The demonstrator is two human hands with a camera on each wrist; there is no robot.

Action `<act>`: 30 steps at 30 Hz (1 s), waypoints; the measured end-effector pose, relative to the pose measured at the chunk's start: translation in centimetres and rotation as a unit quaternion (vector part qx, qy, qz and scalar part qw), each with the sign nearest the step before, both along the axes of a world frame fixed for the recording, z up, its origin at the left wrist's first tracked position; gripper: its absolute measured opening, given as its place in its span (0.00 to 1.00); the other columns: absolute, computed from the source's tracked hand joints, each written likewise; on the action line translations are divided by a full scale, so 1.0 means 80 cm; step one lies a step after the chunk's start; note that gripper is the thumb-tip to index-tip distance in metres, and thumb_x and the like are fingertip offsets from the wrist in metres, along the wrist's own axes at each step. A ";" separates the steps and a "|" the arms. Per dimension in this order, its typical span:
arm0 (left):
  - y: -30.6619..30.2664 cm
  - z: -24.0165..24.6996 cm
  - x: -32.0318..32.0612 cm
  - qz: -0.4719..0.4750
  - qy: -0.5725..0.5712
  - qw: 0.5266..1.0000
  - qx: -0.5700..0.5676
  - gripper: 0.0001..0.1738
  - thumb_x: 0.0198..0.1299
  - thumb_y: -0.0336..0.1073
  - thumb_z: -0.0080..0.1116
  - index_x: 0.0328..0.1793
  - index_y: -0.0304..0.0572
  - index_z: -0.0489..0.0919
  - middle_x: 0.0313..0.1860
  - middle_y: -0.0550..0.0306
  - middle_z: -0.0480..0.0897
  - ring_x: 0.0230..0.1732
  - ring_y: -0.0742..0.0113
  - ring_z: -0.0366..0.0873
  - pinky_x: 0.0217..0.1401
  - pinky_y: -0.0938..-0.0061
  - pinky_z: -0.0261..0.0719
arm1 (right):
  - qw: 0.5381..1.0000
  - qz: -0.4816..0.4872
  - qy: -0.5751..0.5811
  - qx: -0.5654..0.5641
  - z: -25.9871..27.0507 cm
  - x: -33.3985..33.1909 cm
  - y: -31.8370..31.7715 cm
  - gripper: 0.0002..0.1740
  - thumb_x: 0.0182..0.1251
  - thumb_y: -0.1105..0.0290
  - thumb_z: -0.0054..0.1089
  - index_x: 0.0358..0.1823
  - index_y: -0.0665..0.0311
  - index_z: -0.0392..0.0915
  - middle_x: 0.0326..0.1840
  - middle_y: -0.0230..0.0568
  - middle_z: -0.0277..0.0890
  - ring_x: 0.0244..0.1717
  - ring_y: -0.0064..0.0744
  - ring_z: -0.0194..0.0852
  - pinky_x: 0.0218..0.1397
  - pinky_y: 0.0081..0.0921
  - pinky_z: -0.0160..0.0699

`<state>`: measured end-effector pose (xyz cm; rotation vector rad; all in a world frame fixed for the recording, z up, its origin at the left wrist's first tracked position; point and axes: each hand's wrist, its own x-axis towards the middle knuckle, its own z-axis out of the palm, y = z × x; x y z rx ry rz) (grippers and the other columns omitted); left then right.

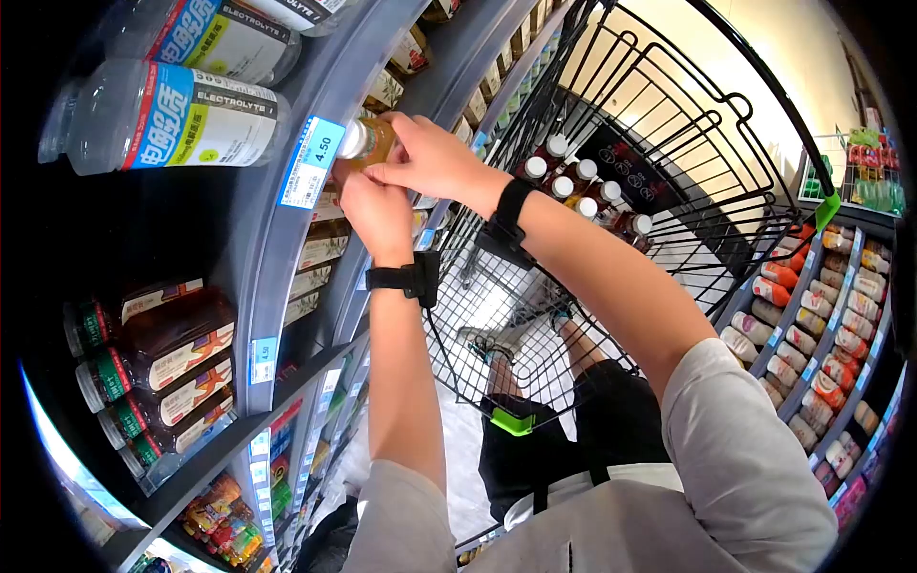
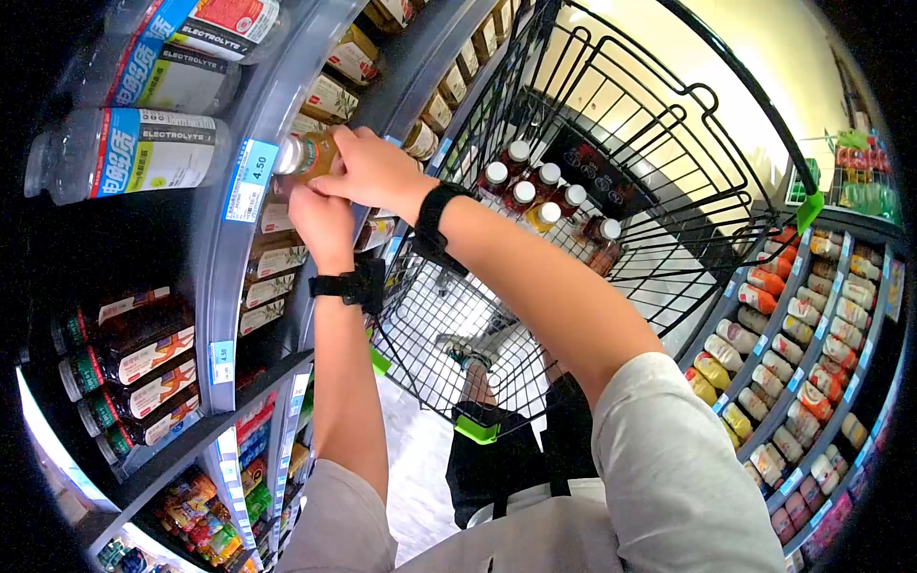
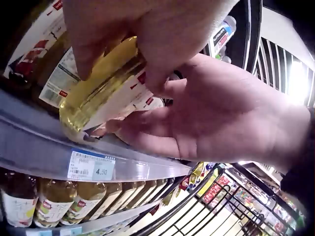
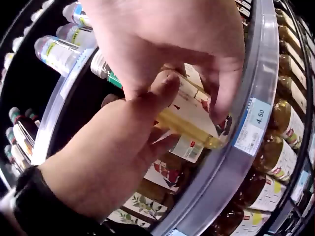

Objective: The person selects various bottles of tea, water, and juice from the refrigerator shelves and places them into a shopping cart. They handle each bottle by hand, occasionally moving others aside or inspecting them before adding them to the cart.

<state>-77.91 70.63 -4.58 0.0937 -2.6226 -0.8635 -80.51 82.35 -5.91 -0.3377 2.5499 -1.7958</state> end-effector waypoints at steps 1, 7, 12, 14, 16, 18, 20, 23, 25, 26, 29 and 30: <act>-0.007 0.003 0.001 0.000 -0.003 1.000 -0.001 0.25 0.62 0.41 0.69 0.49 0.22 0.74 0.43 0.28 0.83 0.46 0.34 0.82 0.48 0.56 0.79 | 0.999 -0.003 -0.004 0.034 -0.001 -0.002 -0.005 0.41 0.57 0.44 0.71 0.59 0.72 0.72 0.37 0.49 0.76 0.41 0.43 0.78 0.42 0.34 0.77; -0.008 0.028 0.047 -0.083 -0.098 0.964 0.231 0.39 0.64 0.31 0.60 0.79 0.26 0.57 0.66 0.34 0.77 0.68 0.50 0.77 0.64 0.63 0.79 | 0.995 -0.014 -0.001 0.100 0.001 -0.017 -0.018 0.38 0.55 0.41 0.70 0.49 0.71 0.76 0.41 0.53 0.78 0.45 0.53 0.78 0.47 0.42 0.77; -0.004 -0.007 0.067 -0.122 -0.100 0.950 0.269 0.36 0.65 0.27 0.58 0.78 0.29 0.60 0.67 0.35 0.76 0.67 0.50 0.77 0.64 0.63 0.79 | 0.997 -0.055 0.000 0.053 0.008 0.004 -0.023 0.40 0.55 0.46 0.68 0.61 0.70 0.73 0.51 0.56 0.79 0.52 0.55 0.79 0.54 0.44 0.79; 0.001 -0.013 0.087 -0.123 -0.102 0.951 0.264 0.31 0.65 0.27 0.58 0.74 0.29 0.65 0.64 0.36 0.79 0.64 0.50 0.80 0.63 0.64 0.79 | 0.992 -0.113 0.058 0.010 0.015 0.038 -0.008 0.34 0.59 0.54 0.65 0.63 0.66 0.72 0.54 0.52 0.78 0.51 0.54 0.80 0.52 0.44 0.80; 0.002 -0.028 0.113 -0.096 -0.115 0.966 0.211 0.17 0.65 0.26 0.57 0.59 0.31 0.79 0.55 0.42 0.85 0.52 0.56 0.85 0.54 0.69 0.83 | 0.986 -0.164 0.024 -0.025 0.022 0.080 0.037 0.23 0.61 0.58 0.62 0.56 0.60 0.80 0.53 0.48 0.82 0.42 0.45 0.85 0.45 0.39 0.83; 0.013 -0.029 0.148 -0.131 -0.159 0.958 0.198 0.10 0.66 0.27 0.56 0.51 0.35 0.82 0.46 0.50 0.88 0.41 0.65 0.87 0.42 0.73 0.82 | 0.967 -0.242 -0.066 0.033 -0.013 0.121 0.095 0.15 0.63 0.60 0.62 0.49 0.57 0.84 0.29 0.40 0.85 0.30 0.41 0.85 0.34 0.35 0.81; 0.024 -0.050 0.184 -0.154 -0.232 0.939 0.201 0.09 0.66 0.28 0.57 0.49 0.37 0.83 0.41 0.53 0.89 0.38 0.66 0.87 0.40 0.73 0.82 | 0.926 -0.275 -0.201 0.163 -0.056 0.161 0.153 0.16 0.66 0.59 0.60 0.50 0.56 0.83 0.29 0.44 0.85 0.31 0.45 0.86 0.34 0.37 0.82; 0.052 -0.094 0.225 -0.179 -0.334 0.884 0.274 0.09 0.67 0.30 0.58 0.49 0.38 0.84 0.40 0.52 0.89 0.39 0.64 0.88 0.43 0.73 0.83 | 0.882 -0.146 -0.291 0.340 -0.133 0.184 0.205 0.24 0.65 0.53 0.62 0.58 0.56 0.76 0.43 0.52 0.85 0.46 0.52 0.85 0.45 0.47 0.84; 0.067 -0.114 0.232 -0.213 -0.397 0.850 0.271 0.10 0.69 0.32 0.58 0.52 0.36 0.83 0.43 0.54 0.88 0.45 0.69 0.87 0.46 0.75 0.82 | 0.844 -0.101 -0.328 0.413 -0.160 0.171 0.209 0.25 0.64 0.54 0.63 0.59 0.57 0.75 0.43 0.52 0.85 0.45 0.53 0.85 0.45 0.46 0.85; 0.077 -0.120 0.231 -0.214 -0.422 0.842 0.260 0.11 0.69 0.32 0.58 0.53 0.36 0.83 0.45 0.53 0.89 0.46 0.67 0.87 0.47 0.74 0.82 | 0.824 -0.070 -0.371 0.424 -0.175 0.164 0.208 0.25 0.64 0.55 0.63 0.58 0.58 0.74 0.41 0.50 0.85 0.45 0.52 0.86 0.44 0.45 0.85; 0.098 -0.138 0.224 -0.228 -0.436 0.832 0.255 0.13 0.67 0.32 0.58 0.54 0.35 0.82 0.48 0.51 0.88 0.51 0.59 0.87 0.51 0.70 0.82 | 0.855 -0.112 -0.274 0.425 -0.205 0.170 0.202 0.16 0.65 0.59 0.61 0.49 0.59 0.77 0.38 0.49 0.86 0.42 0.53 0.86 0.42 0.47 0.84; 0.100 -0.144 0.221 -0.235 -0.443 0.831 0.240 0.16 0.65 0.33 0.58 0.57 0.36 0.81 0.53 0.49 0.86 0.55 0.56 0.85 0.52 0.68 0.82 | 0.859 -0.109 -0.266 0.422 -0.211 0.172 0.203 0.14 0.65 0.60 0.60 0.48 0.58 0.77 0.37 0.50 0.85 0.41 0.53 0.86 0.41 0.48 0.83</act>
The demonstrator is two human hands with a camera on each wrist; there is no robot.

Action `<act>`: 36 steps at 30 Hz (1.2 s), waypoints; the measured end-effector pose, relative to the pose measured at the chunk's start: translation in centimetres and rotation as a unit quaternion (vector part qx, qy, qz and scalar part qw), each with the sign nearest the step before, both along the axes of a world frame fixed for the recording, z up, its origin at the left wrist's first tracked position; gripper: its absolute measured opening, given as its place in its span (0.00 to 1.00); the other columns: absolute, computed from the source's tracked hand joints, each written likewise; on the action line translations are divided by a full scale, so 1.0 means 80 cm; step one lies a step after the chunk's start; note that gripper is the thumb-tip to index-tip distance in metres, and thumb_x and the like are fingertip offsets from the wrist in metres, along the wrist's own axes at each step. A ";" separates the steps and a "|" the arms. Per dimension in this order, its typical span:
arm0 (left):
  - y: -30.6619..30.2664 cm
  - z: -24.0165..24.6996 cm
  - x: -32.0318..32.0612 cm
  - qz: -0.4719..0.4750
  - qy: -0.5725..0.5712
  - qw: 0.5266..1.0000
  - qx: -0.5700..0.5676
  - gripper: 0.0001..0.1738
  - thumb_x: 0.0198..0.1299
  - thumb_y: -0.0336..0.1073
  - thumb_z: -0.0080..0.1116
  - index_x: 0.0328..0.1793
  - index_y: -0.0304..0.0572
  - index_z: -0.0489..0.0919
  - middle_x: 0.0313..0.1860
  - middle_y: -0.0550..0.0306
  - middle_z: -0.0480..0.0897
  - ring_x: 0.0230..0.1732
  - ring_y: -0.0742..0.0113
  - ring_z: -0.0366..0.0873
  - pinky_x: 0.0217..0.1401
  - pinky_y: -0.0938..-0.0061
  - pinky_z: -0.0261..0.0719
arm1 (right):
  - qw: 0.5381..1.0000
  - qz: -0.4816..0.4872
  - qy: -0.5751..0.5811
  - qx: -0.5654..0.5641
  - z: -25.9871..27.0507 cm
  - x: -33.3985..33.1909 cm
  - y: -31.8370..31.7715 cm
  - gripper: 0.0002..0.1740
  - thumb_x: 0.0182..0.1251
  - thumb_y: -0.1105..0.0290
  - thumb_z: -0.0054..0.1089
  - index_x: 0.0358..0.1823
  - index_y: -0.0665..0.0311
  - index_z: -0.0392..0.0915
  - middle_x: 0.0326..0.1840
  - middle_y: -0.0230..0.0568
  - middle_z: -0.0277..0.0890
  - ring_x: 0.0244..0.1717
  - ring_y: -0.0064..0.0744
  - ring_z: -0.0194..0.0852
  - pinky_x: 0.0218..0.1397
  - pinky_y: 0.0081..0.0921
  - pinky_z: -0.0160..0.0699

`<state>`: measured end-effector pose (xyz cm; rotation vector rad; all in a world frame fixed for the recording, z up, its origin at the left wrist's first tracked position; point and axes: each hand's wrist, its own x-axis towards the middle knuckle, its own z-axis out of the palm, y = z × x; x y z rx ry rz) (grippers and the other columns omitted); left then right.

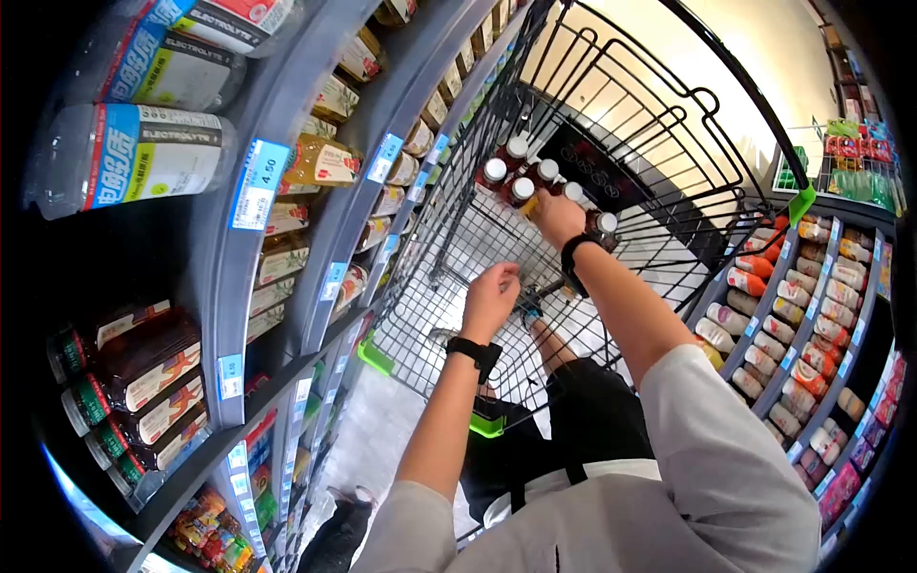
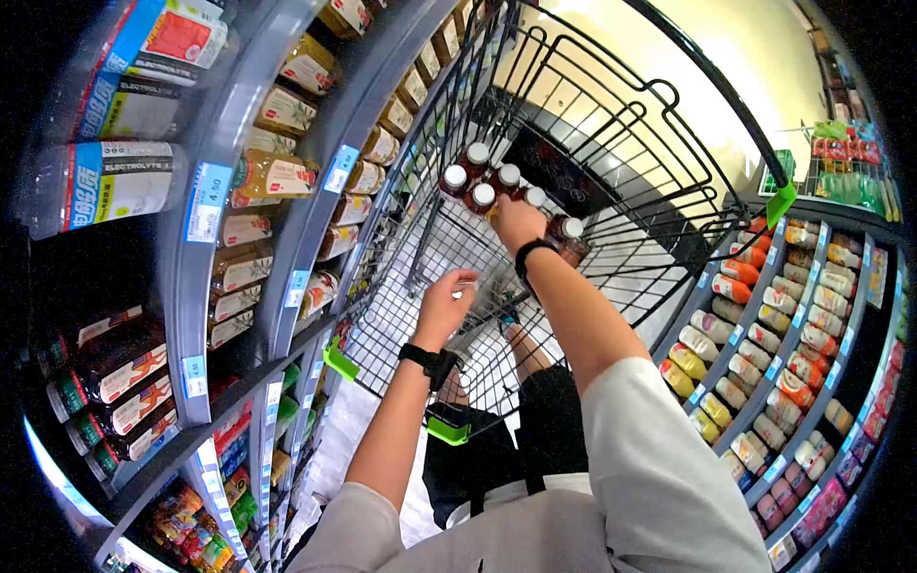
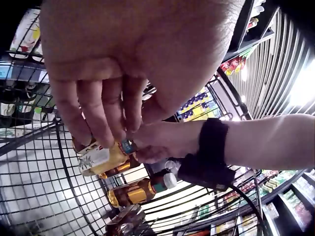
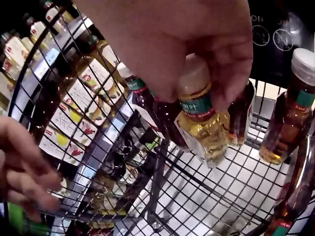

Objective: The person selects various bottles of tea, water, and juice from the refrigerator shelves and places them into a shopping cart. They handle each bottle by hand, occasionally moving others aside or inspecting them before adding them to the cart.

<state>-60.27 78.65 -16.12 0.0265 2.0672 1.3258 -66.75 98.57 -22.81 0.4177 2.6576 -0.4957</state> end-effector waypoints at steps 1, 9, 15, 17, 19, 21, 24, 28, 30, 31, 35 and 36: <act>0.001 -0.017 0.001 -0.009 0.023 0.999 -0.020 0.24 0.63 0.34 0.60 0.65 0.38 0.75 0.61 0.45 0.82 0.61 0.52 0.81 0.57 0.64 0.81 | 1.000 0.006 0.007 -0.004 -0.002 0.004 -0.001 0.12 0.65 0.62 0.60 0.46 0.57 0.77 0.35 0.50 0.85 0.40 0.53 0.86 0.40 0.49 0.83; -0.016 0.090 -0.033 -0.080 0.220 0.971 -0.047 0.51 0.49 0.35 0.73 0.79 0.40 0.59 0.74 0.40 0.68 0.72 0.42 0.68 0.75 0.58 0.68 | 0.954 0.215 0.131 -0.162 0.251 0.016 0.001 0.18 0.55 0.57 0.67 0.46 0.52 0.81 0.33 0.41 0.80 0.30 0.46 0.82 0.34 0.40 0.80; -0.036 0.166 -0.090 0.111 0.354 0.921 -0.116 0.41 0.42 0.34 0.80 0.65 0.40 0.72 0.54 0.42 0.82 0.56 0.42 0.82 0.56 0.59 0.82 | 0.870 0.195 0.252 -0.377 0.333 -0.041 -0.035 0.31 0.55 0.58 0.73 0.62 0.54 0.76 0.53 0.42 0.80 0.49 0.42 0.83 0.50 0.31 0.83; -0.029 0.179 -0.123 0.176 0.377 0.904 -0.101 0.40 0.45 0.37 0.80 0.65 0.37 0.72 0.56 0.40 0.81 0.57 0.41 0.81 0.57 0.57 0.80 | 0.871 0.151 0.261 -0.388 0.316 -0.057 -0.046 0.40 0.56 0.57 0.73 0.70 0.58 0.69 0.60 0.48 0.76 0.57 0.46 0.79 0.56 0.35 0.80; -0.026 0.168 -0.159 0.198 0.442 0.866 -0.123 0.40 0.47 0.39 0.79 0.65 0.35 0.71 0.58 0.39 0.80 0.58 0.39 0.80 0.59 0.56 0.78 | 0.810 0.128 0.279 -0.500 0.267 -0.082 -0.074 0.42 0.57 0.57 0.74 0.71 0.64 0.66 0.63 0.47 0.74 0.61 0.39 0.76 0.59 0.33 0.77; -0.012 0.178 -0.182 0.205 0.452 0.859 -0.128 0.40 0.51 0.39 0.77 0.68 0.36 0.71 0.60 0.38 0.79 0.60 0.38 0.78 0.61 0.55 0.76 | 0.787 0.047 0.283 -0.546 0.256 -0.107 -0.100 0.41 0.57 0.61 0.74 0.70 0.65 0.66 0.61 0.45 0.77 0.58 0.34 0.78 0.57 0.31 0.78; -0.012 0.166 -0.211 0.210 0.443 0.857 -0.159 0.39 0.56 0.34 0.71 0.73 0.35 0.66 0.66 0.35 0.76 0.66 0.36 0.74 0.67 0.54 0.73 | 0.781 0.002 0.290 -0.553 0.244 -0.144 -0.122 0.40 0.56 0.64 0.74 0.69 0.65 0.66 0.58 0.43 0.79 0.54 0.32 0.80 0.54 0.29 0.79; -0.022 0.161 -0.214 0.200 0.434 0.869 -0.132 0.42 0.62 0.31 0.62 0.78 0.25 0.56 0.74 0.26 0.65 0.74 0.34 0.64 0.75 0.54 0.65 | 0.766 0.047 0.352 -0.535 0.231 -0.182 -0.133 0.40 0.51 0.61 0.74 0.66 0.65 0.70 0.57 0.56 0.80 0.58 0.55 0.79 0.60 0.40 0.77; -0.031 0.155 -0.209 0.194 0.440 0.867 -0.128 0.41 0.63 0.29 0.60 0.79 0.25 0.55 0.72 0.28 0.68 0.71 0.39 0.70 0.72 0.57 0.69 | 0.780 0.070 0.328 -0.528 0.236 -0.196 -0.129 0.40 0.51 0.61 0.75 0.67 0.65 0.70 0.56 0.57 0.80 0.58 0.56 0.79 0.60 0.41 0.77; -0.035 0.151 -0.207 0.184 0.445 0.867 -0.125 0.40 0.64 0.26 0.58 0.80 0.25 0.53 0.69 0.29 0.72 0.68 0.45 0.75 0.69 0.61 0.72 | 0.795 0.089 0.302 -0.519 0.238 -0.201 -0.127 0.41 0.51 0.60 0.75 0.67 0.66 0.70 0.56 0.57 0.80 0.58 0.56 0.79 0.59 0.42 0.77; -0.042 0.135 -0.208 0.189 0.396 0.896 -0.072 0.41 0.65 0.24 0.55 0.80 0.20 0.49 0.72 0.27 0.69 0.72 0.47 0.71 0.73 0.64 0.69 | 0.838 0.163 0.351 -0.384 0.229 -0.219 -0.136 0.40 0.55 0.54 0.74 0.67 0.65 0.69 0.49 0.55 0.82 0.52 0.55 0.81 0.53 0.45 0.79; -0.043 0.132 -0.208 0.193 0.393 0.896 -0.074 0.41 0.65 0.24 0.55 0.80 0.20 0.49 0.72 0.27 0.69 0.72 0.47 0.71 0.73 0.64 0.69 | 0.839 0.165 0.348 -0.385 0.227 -0.221 -0.138 0.40 0.55 0.54 0.74 0.67 0.65 0.69 0.49 0.55 0.82 0.52 0.55 0.81 0.53 0.45 0.79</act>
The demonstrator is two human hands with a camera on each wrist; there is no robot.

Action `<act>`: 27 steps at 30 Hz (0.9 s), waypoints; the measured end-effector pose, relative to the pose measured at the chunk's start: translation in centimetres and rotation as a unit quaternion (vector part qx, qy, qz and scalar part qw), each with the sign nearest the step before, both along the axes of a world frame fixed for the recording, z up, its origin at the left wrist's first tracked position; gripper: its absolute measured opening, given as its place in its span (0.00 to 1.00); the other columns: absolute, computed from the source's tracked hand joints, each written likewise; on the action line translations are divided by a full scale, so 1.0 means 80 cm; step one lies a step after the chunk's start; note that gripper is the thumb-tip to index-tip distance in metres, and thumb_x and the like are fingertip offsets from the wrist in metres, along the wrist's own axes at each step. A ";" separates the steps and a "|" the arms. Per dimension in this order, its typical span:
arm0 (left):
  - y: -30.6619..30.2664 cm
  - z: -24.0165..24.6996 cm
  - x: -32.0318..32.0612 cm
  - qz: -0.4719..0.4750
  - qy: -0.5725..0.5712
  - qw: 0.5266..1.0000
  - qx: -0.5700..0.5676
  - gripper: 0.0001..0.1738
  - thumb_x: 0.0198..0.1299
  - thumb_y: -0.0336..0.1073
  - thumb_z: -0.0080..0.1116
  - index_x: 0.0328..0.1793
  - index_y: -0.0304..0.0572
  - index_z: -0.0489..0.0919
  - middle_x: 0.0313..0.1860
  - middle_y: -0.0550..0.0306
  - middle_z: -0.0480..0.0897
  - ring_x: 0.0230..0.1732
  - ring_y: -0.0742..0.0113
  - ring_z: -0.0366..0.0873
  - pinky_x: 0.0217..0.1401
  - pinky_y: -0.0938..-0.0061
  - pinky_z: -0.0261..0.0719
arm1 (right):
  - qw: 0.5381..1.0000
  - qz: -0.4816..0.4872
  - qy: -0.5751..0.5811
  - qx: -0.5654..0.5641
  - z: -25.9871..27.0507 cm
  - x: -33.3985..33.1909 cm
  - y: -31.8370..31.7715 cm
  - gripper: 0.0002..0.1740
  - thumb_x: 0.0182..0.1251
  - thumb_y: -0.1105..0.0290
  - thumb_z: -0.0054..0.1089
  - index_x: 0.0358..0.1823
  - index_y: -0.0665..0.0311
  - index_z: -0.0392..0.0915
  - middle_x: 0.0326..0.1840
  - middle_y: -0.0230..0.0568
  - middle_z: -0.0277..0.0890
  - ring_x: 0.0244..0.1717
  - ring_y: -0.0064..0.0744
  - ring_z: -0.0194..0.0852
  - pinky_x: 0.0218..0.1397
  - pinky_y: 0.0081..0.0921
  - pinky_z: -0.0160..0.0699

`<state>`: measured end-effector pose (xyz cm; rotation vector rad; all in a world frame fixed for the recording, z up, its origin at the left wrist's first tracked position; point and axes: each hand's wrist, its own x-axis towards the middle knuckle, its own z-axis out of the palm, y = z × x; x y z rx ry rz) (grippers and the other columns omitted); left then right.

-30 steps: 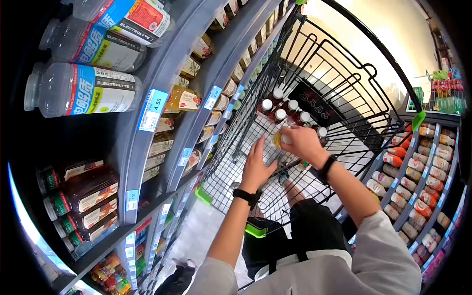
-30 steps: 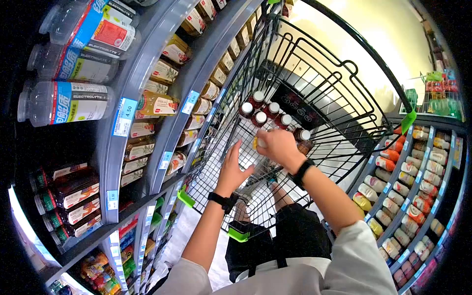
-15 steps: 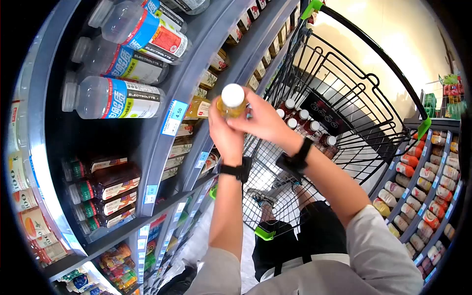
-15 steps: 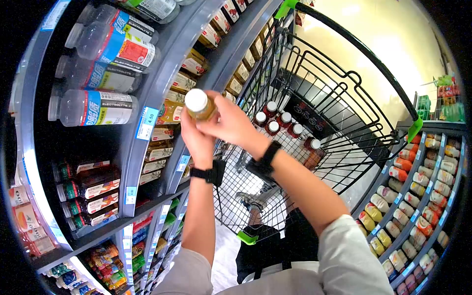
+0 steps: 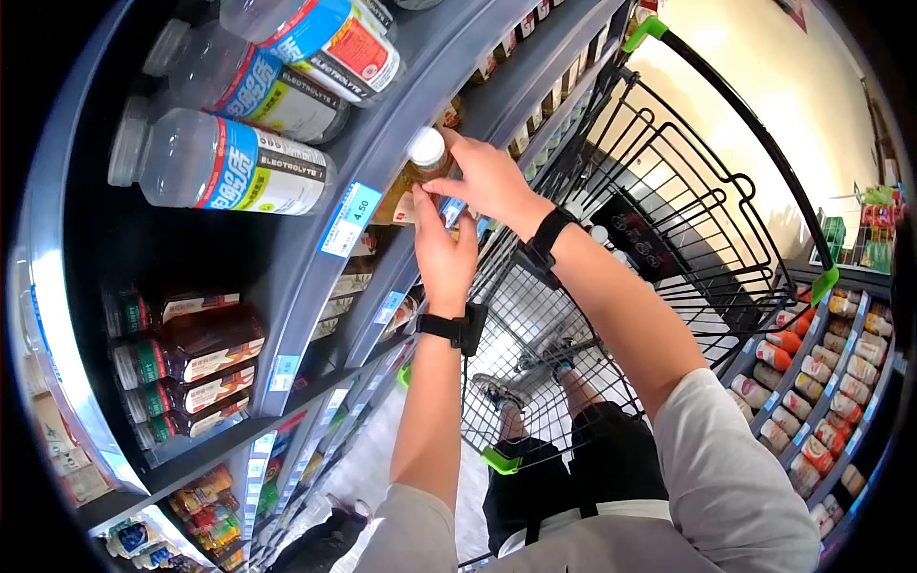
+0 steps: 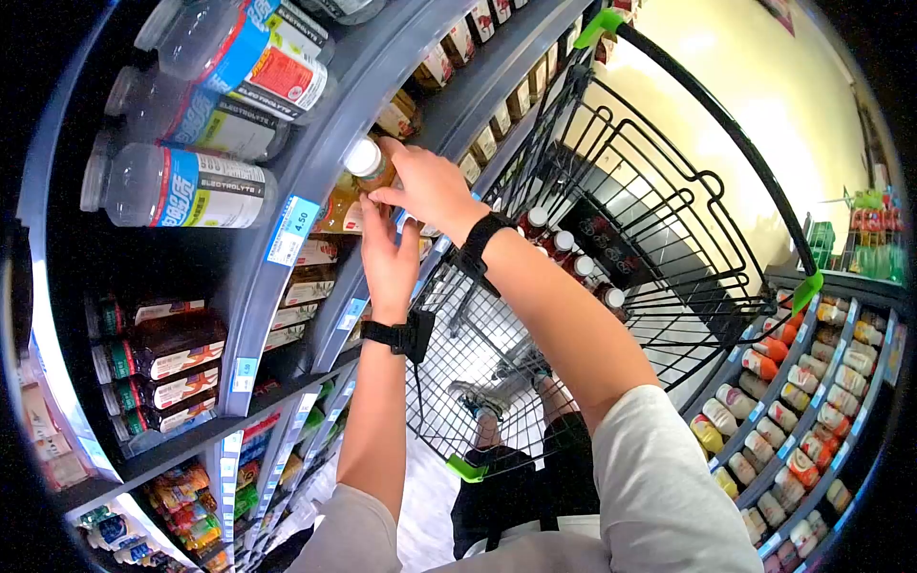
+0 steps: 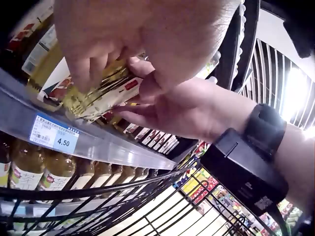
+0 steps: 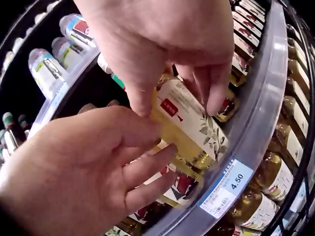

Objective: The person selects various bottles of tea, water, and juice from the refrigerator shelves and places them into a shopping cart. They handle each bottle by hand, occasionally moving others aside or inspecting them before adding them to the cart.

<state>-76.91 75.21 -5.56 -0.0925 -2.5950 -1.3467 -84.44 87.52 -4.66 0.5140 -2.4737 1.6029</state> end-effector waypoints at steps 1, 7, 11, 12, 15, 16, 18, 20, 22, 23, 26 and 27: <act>0.002 0.006 0.001 -0.006 -0.007 0.999 0.037 0.41 0.65 0.24 0.54 0.80 0.22 0.50 0.72 0.27 0.69 0.72 0.47 0.72 0.72 0.64 0.70 | 0.997 -0.022 -0.002 0.067 0.012 0.000 -0.002 0.40 0.55 0.52 0.73 0.65 0.65 0.70 0.46 0.53 0.82 0.49 0.55 0.82 0.50 0.45 0.81; -0.014 0.014 0.071 -0.003 -0.044 0.999 -0.022 0.31 0.63 0.28 0.57 0.73 0.32 0.69 0.69 0.33 0.75 0.68 0.43 0.75 0.67 0.62 0.75 | 0.980 -0.019 -0.030 0.197 0.027 -0.011 -0.028 0.36 0.59 0.47 0.70 0.59 0.65 0.71 0.43 0.50 0.83 0.41 0.57 0.84 0.40 0.47 0.84; -0.046 0.009 0.184 0.015 -0.148 0.989 -0.026 0.23 0.61 0.27 0.58 0.63 0.34 0.78 0.69 0.37 0.75 0.71 0.44 0.72 0.74 0.60 0.67 | 0.995 -0.033 -0.037 0.086 0.008 0.004 -0.012 0.34 0.64 0.50 0.66 0.62 0.68 0.73 0.49 0.58 0.82 0.50 0.59 0.81 0.51 0.46 0.80; -0.062 0.001 0.217 0.057 -0.159 0.985 -0.029 0.22 0.59 0.26 0.59 0.62 0.34 0.79 0.68 0.39 0.76 0.70 0.43 0.72 0.73 0.60 0.68 | 0.996 -0.039 -0.043 0.063 0.008 0.021 0.005 0.31 0.65 0.52 0.65 0.61 0.67 0.75 0.49 0.56 0.82 0.49 0.58 0.81 0.50 0.43 0.80; -0.119 -0.036 0.321 0.181 -0.153 0.969 -0.067 0.26 0.57 0.23 0.58 0.65 0.35 0.77 0.70 0.42 0.75 0.71 0.44 0.71 0.73 0.58 0.68 | 0.989 -0.030 -0.147 -0.011 0.004 0.099 0.074 0.20 0.66 0.63 0.64 0.56 0.63 0.80 0.51 0.51 0.82 0.47 0.53 0.82 0.48 0.35 0.81; -0.131 -0.042 0.350 0.242 -0.166 0.955 -0.045 0.30 0.57 0.24 0.59 0.69 0.35 0.73 0.71 0.42 0.72 0.71 0.43 0.70 0.72 0.57 0.68 | 0.990 -0.045 -0.123 0.047 0.012 0.131 0.101 0.18 0.66 0.66 0.64 0.55 0.63 0.81 0.50 0.50 0.82 0.46 0.52 0.83 0.48 0.34 0.81; -0.153 -0.064 0.397 0.325 -0.206 0.922 -0.038 0.36 0.58 0.27 0.61 0.75 0.36 0.66 0.74 0.41 0.68 0.72 0.43 0.69 0.71 0.55 0.68 | 0.977 -0.082 -0.087 0.177 0.033 0.194 0.157 0.16 0.64 0.72 0.64 0.54 0.62 0.81 0.53 0.49 0.82 0.51 0.47 0.83 0.53 0.35 0.80; -0.181 -0.143 0.470 0.351 -0.290 0.889 -0.039 0.39 0.61 0.35 0.63 0.77 0.33 0.63 0.72 0.39 0.70 0.68 0.44 0.72 0.68 0.55 0.72 | 0.915 -0.157 0.012 0.373 0.082 0.253 0.260 0.23 0.57 0.80 0.67 0.56 0.63 0.80 0.63 0.56 0.76 0.64 0.55 0.75 0.66 0.41 0.73; -0.176 -0.204 0.491 0.384 -0.421 0.785 0.244 0.37 0.64 0.39 0.63 0.78 0.45 0.64 0.67 0.51 0.75 0.59 0.57 0.79 0.51 0.64 0.78 | 0.861 -0.266 0.060 0.431 0.121 0.265 0.362 0.30 0.56 0.81 0.67 0.64 0.66 0.76 0.69 0.55 0.72 0.71 0.56 0.68 0.74 0.43 0.66; -0.155 -0.176 0.454 0.385 -0.534 0.661 0.359 0.35 0.64 0.39 0.61 0.79 0.53 0.65 0.69 0.58 0.74 0.58 0.60 0.79 0.50 0.67 0.76 | 0.815 -0.295 0.114 0.486 0.144 0.261 0.398 0.36 0.57 0.79 0.69 0.70 0.66 0.70 0.68 0.55 0.72 0.71 0.54 0.67 0.74 0.43 0.64; -0.147 -0.216 0.454 0.412 -0.481 0.670 0.387 0.26 0.69 0.44 0.52 0.73 0.58 0.73 0.66 0.64 0.78 0.50 0.64 0.83 0.45 0.67 0.74 | 0.841 -0.331 -0.114 0.413 0.103 0.246 0.542 0.43 0.56 0.62 0.75 0.72 0.65 0.64 0.63 0.55 0.75 0.64 0.51 0.73 0.66 0.43 0.71; -0.145 -0.208 0.451 0.420 -0.480 0.662 0.394 0.26 0.68 0.44 0.52 0.73 0.58 0.74 0.65 0.65 0.79 0.49 0.64 0.83 0.45 0.67 0.74 | 0.808 -0.337 -0.291 0.385 0.071 0.245 0.592 0.44 0.55 0.59 0.76 0.71 0.64 0.65 0.62 0.54 0.77 0.61 0.48 0.76 0.62 0.42 0.74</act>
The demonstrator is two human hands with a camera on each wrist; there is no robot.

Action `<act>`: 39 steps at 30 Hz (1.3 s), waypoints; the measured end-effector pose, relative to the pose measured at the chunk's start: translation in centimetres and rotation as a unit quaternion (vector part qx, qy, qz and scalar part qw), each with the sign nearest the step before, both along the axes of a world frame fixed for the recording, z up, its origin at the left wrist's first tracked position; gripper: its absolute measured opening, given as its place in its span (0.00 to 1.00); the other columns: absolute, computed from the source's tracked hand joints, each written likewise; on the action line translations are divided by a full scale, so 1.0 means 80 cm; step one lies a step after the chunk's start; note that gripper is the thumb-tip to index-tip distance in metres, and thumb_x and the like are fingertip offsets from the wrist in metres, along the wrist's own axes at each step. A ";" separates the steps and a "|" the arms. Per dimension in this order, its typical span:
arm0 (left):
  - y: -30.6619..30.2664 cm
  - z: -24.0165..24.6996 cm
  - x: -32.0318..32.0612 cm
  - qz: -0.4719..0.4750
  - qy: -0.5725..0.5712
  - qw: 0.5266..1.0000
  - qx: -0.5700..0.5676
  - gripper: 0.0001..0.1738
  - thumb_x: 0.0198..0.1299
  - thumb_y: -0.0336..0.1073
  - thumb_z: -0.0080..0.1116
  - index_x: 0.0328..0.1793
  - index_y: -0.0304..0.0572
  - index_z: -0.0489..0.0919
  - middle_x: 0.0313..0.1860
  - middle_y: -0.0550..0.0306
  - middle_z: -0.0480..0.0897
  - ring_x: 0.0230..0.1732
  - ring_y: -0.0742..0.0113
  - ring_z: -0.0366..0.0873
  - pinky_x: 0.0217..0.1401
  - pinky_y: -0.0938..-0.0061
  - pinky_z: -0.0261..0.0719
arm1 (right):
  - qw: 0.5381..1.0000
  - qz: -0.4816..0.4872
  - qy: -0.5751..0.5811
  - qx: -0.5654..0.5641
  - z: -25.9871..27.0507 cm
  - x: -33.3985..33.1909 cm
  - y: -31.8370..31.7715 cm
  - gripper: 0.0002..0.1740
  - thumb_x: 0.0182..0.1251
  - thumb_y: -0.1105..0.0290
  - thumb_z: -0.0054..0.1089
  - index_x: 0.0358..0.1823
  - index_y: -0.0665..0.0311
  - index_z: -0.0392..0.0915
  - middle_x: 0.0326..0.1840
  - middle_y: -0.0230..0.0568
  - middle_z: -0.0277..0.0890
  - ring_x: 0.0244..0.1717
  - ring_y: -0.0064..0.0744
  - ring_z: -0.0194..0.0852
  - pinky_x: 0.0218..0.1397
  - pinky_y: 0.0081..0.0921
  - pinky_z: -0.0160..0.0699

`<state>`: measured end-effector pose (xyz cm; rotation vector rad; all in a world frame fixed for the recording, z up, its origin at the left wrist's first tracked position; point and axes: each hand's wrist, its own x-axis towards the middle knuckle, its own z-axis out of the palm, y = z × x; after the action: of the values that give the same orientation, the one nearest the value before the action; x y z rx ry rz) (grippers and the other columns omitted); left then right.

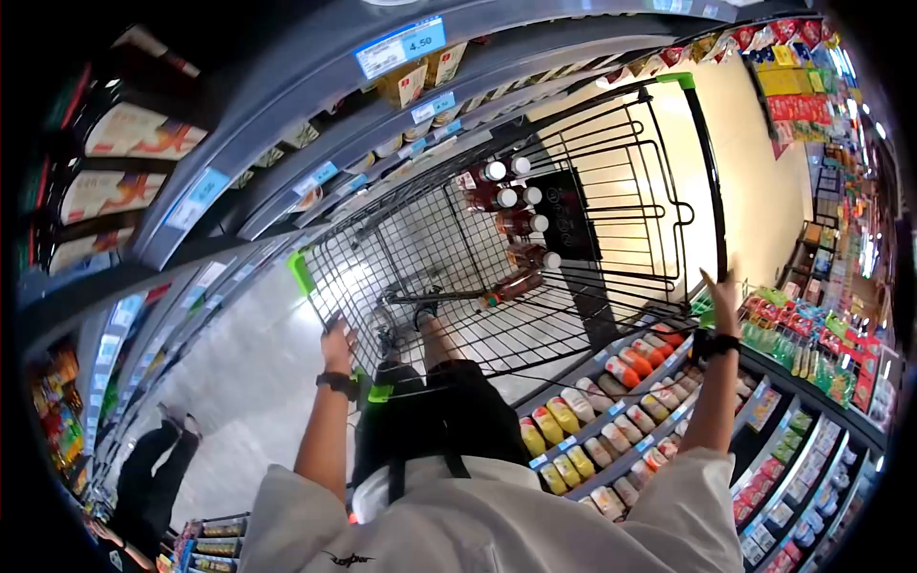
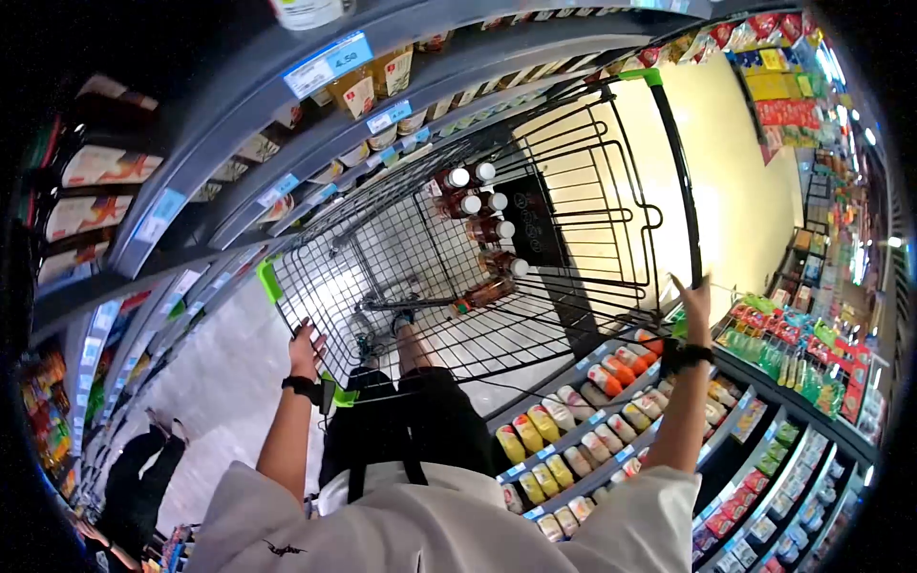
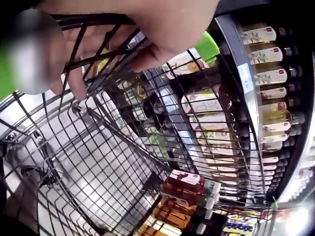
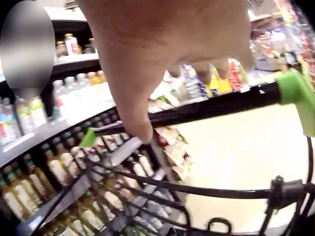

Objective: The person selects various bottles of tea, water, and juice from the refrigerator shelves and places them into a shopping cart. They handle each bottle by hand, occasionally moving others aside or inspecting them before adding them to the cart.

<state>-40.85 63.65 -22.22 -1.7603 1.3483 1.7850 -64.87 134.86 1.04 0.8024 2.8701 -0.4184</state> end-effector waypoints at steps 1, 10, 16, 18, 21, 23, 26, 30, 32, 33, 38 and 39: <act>0.003 -0.002 0.003 0.010 0.005 1.000 -0.012 0.25 0.68 0.45 0.53 0.71 0.55 0.75 0.64 0.63 0.80 0.47 0.64 0.84 0.42 0.67 0.75 | 0.994 0.029 0.001 0.108 -0.002 0.012 -0.010 0.40 0.54 0.56 0.76 0.66 0.63 0.69 0.56 0.51 0.80 0.55 0.45 0.79 0.56 0.41 0.76; 0.015 -0.015 -0.043 0.002 0.003 0.978 -0.207 0.21 0.58 0.45 0.61 0.41 0.28 0.84 0.27 0.49 0.85 0.26 0.60 0.87 0.24 0.69 0.79 | 0.997 -0.042 -0.010 -0.059 -0.033 0.020 0.072 0.12 0.56 0.71 0.60 0.37 0.69 0.88 0.17 0.36 0.76 0.16 0.26 0.73 0.22 0.27 0.69; 0.030 -0.049 -0.059 -0.062 -0.045 0.962 -0.260 0.23 0.56 0.49 0.57 0.34 0.31 0.85 0.24 0.44 0.86 0.26 0.54 0.87 0.35 0.62 0.84 | 0.996 -0.068 -0.041 -0.041 -0.032 0.009 0.080 0.07 0.56 0.70 0.63 0.29 0.66 0.87 0.17 0.34 0.76 0.16 0.26 0.72 0.21 0.27 0.68; 0.046 -0.047 -0.069 -0.064 -0.040 0.964 -0.253 0.25 0.56 0.52 0.57 0.35 0.33 0.86 0.22 0.45 0.85 0.24 0.53 0.86 0.36 0.60 0.83 | 0.995 -0.046 -0.074 0.055 -0.037 -0.005 0.091 0.08 0.57 0.72 0.61 0.30 0.67 0.87 0.17 0.34 0.76 0.16 0.26 0.71 0.21 0.28 0.68; 0.088 -0.051 -0.084 -0.143 -0.085 0.944 -0.284 0.22 0.58 0.51 0.57 0.35 0.35 0.86 0.22 0.48 0.86 0.26 0.52 0.86 0.38 0.61 0.83 | 0.997 -0.064 -0.034 -0.016 -0.044 -0.021 0.162 0.11 0.55 0.72 0.59 0.35 0.64 0.90 0.16 0.35 0.76 0.15 0.28 0.73 0.20 0.28 0.68; 0.135 -0.036 -0.100 -0.076 -0.031 0.959 -0.272 0.22 0.61 0.49 0.57 0.37 0.34 0.85 0.22 0.49 0.86 0.26 0.55 0.88 0.37 0.64 0.83 | 0.997 -0.070 -0.003 -0.018 -0.031 -0.042 0.185 0.13 0.53 0.74 0.55 0.34 0.66 0.88 0.16 0.35 0.75 0.15 0.27 0.72 0.20 0.28 0.68; 0.183 -0.027 -0.137 -0.068 -0.063 0.955 -0.281 0.20 0.61 0.47 0.57 0.36 0.34 0.85 0.23 0.48 0.86 0.24 0.58 0.87 0.33 0.65 0.83 | 0.998 -0.069 0.005 -0.016 -0.044 -0.084 0.241 0.13 0.54 0.72 0.54 0.35 0.66 0.87 0.18 0.36 0.77 0.15 0.28 0.73 0.21 0.28 0.70; 0.230 -0.034 -0.164 -0.085 -0.056 0.955 -0.278 0.21 0.61 0.46 0.56 0.35 0.32 0.85 0.22 0.48 0.86 0.24 0.60 0.87 0.29 0.66 0.82 | 0.974 0.010 0.012 0.224 -0.064 -0.139 0.285 0.15 0.62 0.61 0.56 0.38 0.65 0.84 0.30 0.55 0.83 0.36 0.58 0.83 0.41 0.45 0.78; 0.260 -0.013 -0.194 -0.035 -0.047 0.970 -0.234 0.22 0.62 0.46 0.56 0.40 0.29 0.86 0.31 0.49 0.88 0.28 0.61 0.89 0.23 0.71 0.79 | 0.992 -0.015 0.004 0.129 -0.044 -0.160 0.281 0.23 0.65 0.58 0.59 0.56 0.65 0.76 0.43 0.61 0.82 0.44 0.60 0.82 0.49 0.52 0.77; 0.273 -0.010 -0.203 -0.026 -0.044 0.971 -0.235 0.22 0.62 0.45 0.56 0.41 0.28 0.86 0.33 0.49 0.88 0.29 0.60 0.89 0.23 0.71 0.79 | 0.985 -0.016 0.040 0.165 -0.049 -0.169 0.286 0.28 0.63 0.59 0.63 0.62 0.65 0.72 0.51 0.63 0.79 0.51 0.61 0.78 0.56 0.51 0.75; 0.306 -0.022 -0.219 0.017 -0.001 0.976 -0.218 0.21 0.60 0.44 0.58 0.40 0.27 0.85 0.33 0.47 0.87 0.31 0.59 0.89 0.22 0.72 0.79 | 0.949 0.160 0.260 0.082 -0.083 -0.189 0.086 0.39 0.66 0.70 0.66 0.76 0.68 0.58 0.75 0.61 0.61 0.80 0.55 0.51 0.82 0.47 0.50; 0.315 -0.012 -0.229 -0.005 -0.028 0.976 -0.216 0.19 0.62 0.46 0.54 0.40 0.33 0.82 0.38 0.51 0.87 0.30 0.57 0.88 0.21 0.67 0.76 | 0.948 0.165 0.271 -0.036 -0.098 -0.196 0.018 0.39 0.65 0.70 0.66 0.75 0.69 0.59 0.75 0.57 0.62 0.79 0.53 0.54 0.81 0.46 0.52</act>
<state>-59.18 88.83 -23.16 -1.9871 1.8239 1.5008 -80.54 136.33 -6.79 0.1949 3.3704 -0.7977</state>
